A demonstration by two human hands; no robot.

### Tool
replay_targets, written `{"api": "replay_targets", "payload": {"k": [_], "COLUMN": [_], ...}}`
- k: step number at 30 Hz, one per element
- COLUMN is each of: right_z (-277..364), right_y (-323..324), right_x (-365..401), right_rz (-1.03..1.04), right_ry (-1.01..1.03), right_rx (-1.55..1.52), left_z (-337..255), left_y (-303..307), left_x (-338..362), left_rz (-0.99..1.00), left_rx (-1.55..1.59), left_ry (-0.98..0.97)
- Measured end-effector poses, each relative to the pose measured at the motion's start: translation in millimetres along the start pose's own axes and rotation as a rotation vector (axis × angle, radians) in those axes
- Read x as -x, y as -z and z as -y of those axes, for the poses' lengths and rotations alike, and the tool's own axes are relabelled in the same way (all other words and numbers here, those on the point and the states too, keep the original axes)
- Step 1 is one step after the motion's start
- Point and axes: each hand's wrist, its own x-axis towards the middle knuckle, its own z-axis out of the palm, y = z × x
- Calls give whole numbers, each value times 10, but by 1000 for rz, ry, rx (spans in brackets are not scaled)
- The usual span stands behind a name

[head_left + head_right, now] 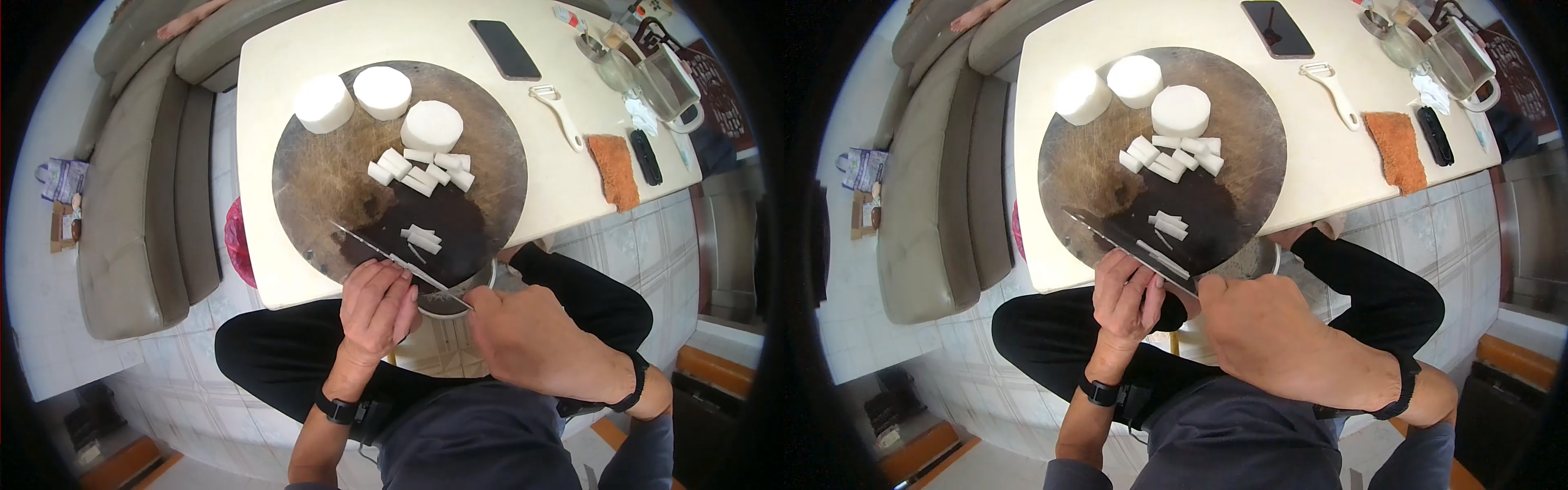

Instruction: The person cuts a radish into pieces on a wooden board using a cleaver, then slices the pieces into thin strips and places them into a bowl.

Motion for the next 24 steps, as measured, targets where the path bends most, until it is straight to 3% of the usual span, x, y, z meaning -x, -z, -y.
{"api": "replay_targets", "payload": {"k": [5,7,14,16,20,22,24], "right_z": [-18,-19,50,-16,-203,-280,-308], "right_y": [51,-25,-216,-193,32,118,263], "right_x": [-47,-101,-349,-406,-393,-382,-303], "right_rz": [56,-65,-205,-189,-150,-208,-198], "right_ry": [7,73,166,22,6,-148,-106], "right_rx": [-38,-17,32,-7,-38,-286,-315], "left_z": [-11,-7,-42,-33,-70,-106,-151], "left_y": [2,-3,9,-20,-25,-20,-8], "left_x": [-25,-15,-12,-12,-26,-43,-81], "left_rz": [11,6,-3,-24,-59,-69,-121], "left_rx": [12,11,16,26,37,78,103], "left_ry": [1,-1,28,14,37,126,156]}}
